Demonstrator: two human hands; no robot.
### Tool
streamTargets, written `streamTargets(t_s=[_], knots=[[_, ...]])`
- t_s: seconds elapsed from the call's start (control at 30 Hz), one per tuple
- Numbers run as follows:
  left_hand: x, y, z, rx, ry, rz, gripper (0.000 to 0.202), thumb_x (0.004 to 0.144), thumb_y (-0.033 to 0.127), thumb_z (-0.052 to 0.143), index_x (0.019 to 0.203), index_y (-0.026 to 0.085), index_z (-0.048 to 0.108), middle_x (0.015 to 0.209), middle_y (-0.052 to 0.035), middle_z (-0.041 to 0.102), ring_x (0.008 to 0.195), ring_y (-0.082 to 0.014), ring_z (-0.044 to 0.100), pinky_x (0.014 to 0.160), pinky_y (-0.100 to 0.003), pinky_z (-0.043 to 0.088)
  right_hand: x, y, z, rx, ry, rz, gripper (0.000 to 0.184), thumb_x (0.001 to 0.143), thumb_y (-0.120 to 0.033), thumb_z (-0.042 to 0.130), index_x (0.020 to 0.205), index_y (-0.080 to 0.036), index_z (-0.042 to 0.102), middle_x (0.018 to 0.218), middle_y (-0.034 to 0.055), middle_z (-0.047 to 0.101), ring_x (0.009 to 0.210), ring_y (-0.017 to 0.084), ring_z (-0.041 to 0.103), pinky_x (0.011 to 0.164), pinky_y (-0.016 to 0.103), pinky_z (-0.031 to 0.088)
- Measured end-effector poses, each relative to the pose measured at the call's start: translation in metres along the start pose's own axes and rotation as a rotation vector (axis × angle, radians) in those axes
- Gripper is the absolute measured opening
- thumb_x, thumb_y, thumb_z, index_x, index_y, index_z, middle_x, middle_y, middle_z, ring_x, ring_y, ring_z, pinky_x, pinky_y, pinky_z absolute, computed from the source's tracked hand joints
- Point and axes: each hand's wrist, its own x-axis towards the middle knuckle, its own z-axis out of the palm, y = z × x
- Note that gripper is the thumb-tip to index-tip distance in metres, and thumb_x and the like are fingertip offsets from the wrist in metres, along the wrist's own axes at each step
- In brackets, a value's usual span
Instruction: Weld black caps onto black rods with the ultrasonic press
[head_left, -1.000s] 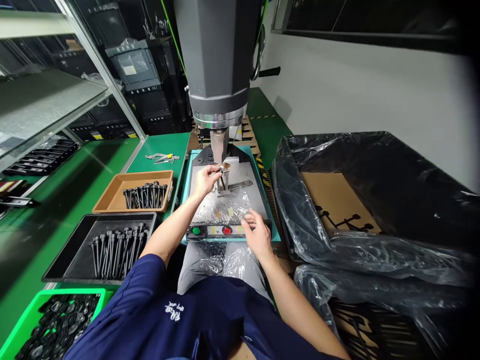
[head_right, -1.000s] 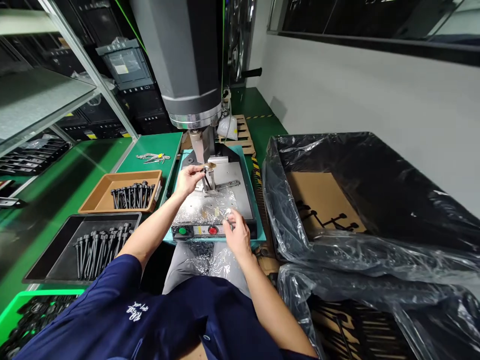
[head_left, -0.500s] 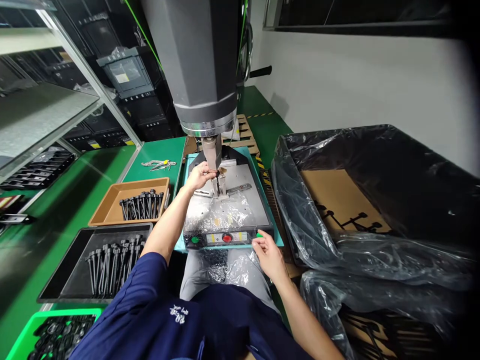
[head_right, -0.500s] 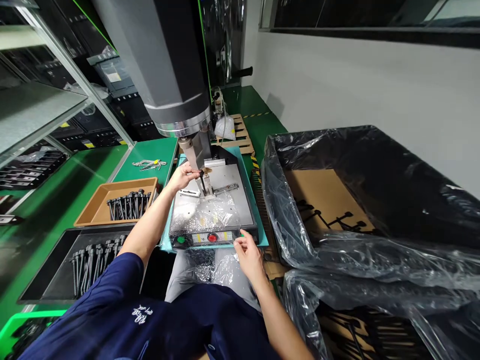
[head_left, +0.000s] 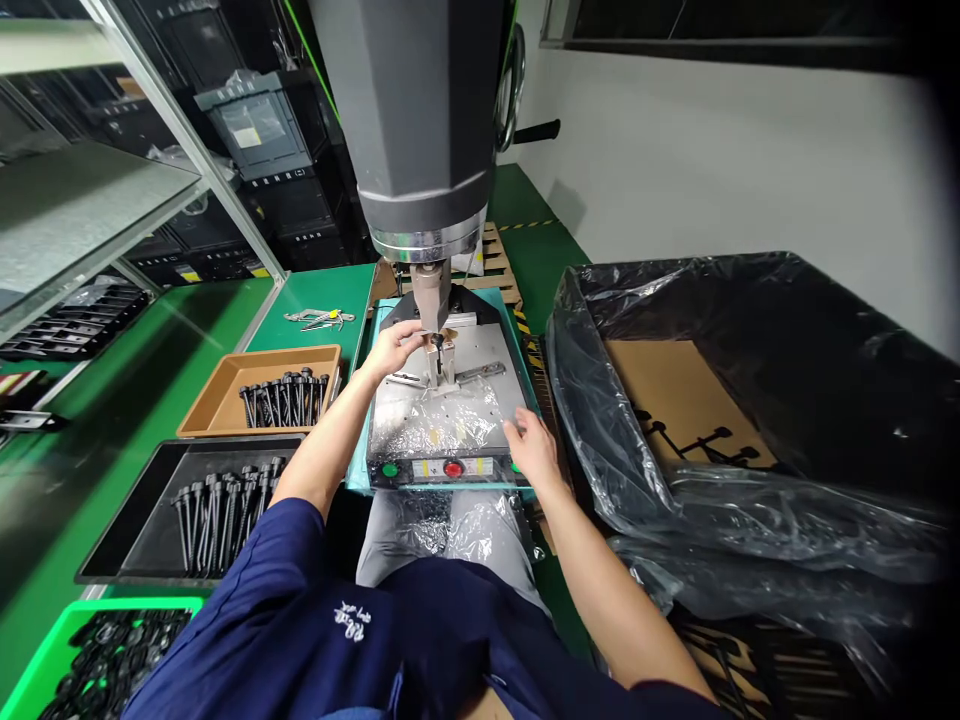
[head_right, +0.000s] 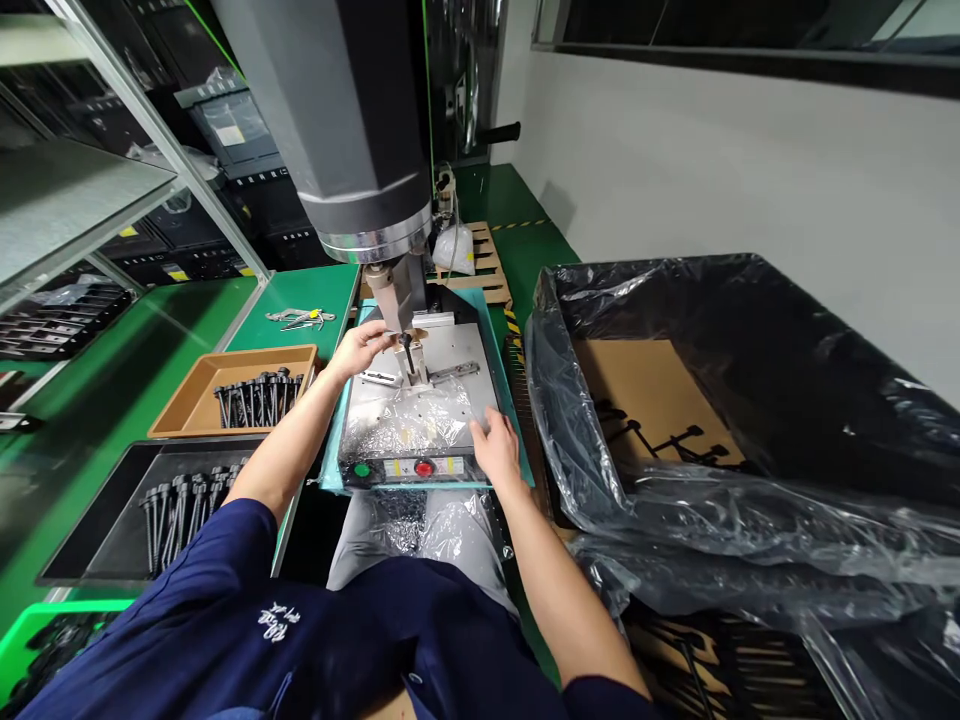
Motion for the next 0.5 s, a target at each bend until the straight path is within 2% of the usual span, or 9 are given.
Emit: streamTargets(t_s=[0.1, 0.13, 0.17, 0.23, 0.3, 0.4, 0.5], knots=[[-0.030, -0.012, 0.002, -0.036, 0.441, -0.155, 0.023, 0.084, 0.023, 0.060, 0.102, 0.014, 0.072, 0.108, -0.0114, 0.073, 0.102, -0.0205, 0.067, 0.097, -0.035, 0.049, 0.037, -0.019, 0.016, 0.043, -0.094, 0.180, 0.045, 0.082, -0.030, 0.067, 0.121, -0.010, 0.060, 0.114, 0.0187, 0.067, 0.099, 0.029, 0.065, 0.091, 0.041, 0.049], [-0.044, -0.015, 0.004, -0.036, 0.537, -0.209, 0.022, 0.084, 0.023, 0.059, 0.100, 0.013, 0.071, 0.105, -0.0118, 0.073, 0.099, -0.0201, 0.067, 0.095, -0.035, 0.050, 0.046, -0.025, 0.021, 0.090, -0.141, 0.246, 0.044, 0.082, -0.030, 0.068, 0.121, -0.010, 0.060, 0.108, 0.0169, 0.069, 0.090, 0.025, 0.067, 0.084, 0.037, 0.051], [-0.058, -0.018, 0.007, -0.036, 0.585, -0.250, 0.021, 0.084, 0.022, 0.059, 0.098, 0.012, 0.071, 0.103, -0.0119, 0.074, 0.097, -0.0198, 0.068, 0.094, -0.035, 0.051, 0.053, -0.031, 0.026, 0.135, -0.187, 0.303, 0.042, 0.083, -0.029, 0.069, 0.120, -0.010, 0.060, 0.101, 0.0146, 0.070, 0.078, 0.022, 0.067, 0.074, 0.032, 0.052], [-0.085, -0.021, 0.017, -0.041, 0.548, -0.289, 0.019, 0.083, 0.021, 0.061, 0.095, 0.012, 0.070, 0.099, -0.0117, 0.074, 0.093, -0.0198, 0.068, 0.091, -0.034, 0.052, 0.061, -0.039, 0.032, 0.188, -0.265, 0.375, 0.033, 0.084, -0.027, 0.069, 0.111, -0.009, 0.063, 0.080, 0.0085, 0.069, 0.057, 0.015, 0.059, 0.054, 0.026, 0.047], [-0.108, -0.022, 0.028, -0.039, 0.416, -0.299, 0.019, 0.083, 0.021, 0.060, 0.096, 0.012, 0.071, 0.099, -0.0117, 0.074, 0.092, -0.0205, 0.069, 0.088, -0.035, 0.053, 0.064, -0.044, 0.036, 0.222, -0.336, 0.413, 0.020, 0.083, -0.023, 0.071, 0.098, -0.011, 0.065, 0.064, 0.0025, 0.062, 0.046, 0.011, 0.050, 0.043, 0.021, 0.037], [-0.126, -0.023, 0.042, 0.062, 0.196, -0.326, 0.022, 0.084, 0.021, 0.060, 0.101, 0.013, 0.072, 0.104, -0.0114, 0.074, 0.094, -0.0221, 0.069, 0.089, -0.037, 0.053, 0.059, -0.049, 0.040, 0.283, -0.403, 0.442, 0.009, 0.080, -0.016, 0.073, 0.083, -0.014, 0.065, 0.054, -0.0025, 0.054, 0.044, 0.009, 0.046, 0.039, 0.017, 0.030], [-0.126, -0.024, 0.049, 0.220, 0.043, -0.314, 0.027, 0.086, 0.023, 0.059, 0.109, 0.015, 0.071, 0.115, -0.0109, 0.071, 0.105, -0.0240, 0.066, 0.096, -0.039, 0.050, 0.048, -0.057, 0.043, 0.334, -0.400, 0.423, 0.013, 0.080, -0.012, 0.072, 0.074, -0.016, 0.061, 0.054, -0.0040, 0.053, 0.047, 0.007, 0.049, 0.042, 0.015, 0.036]])
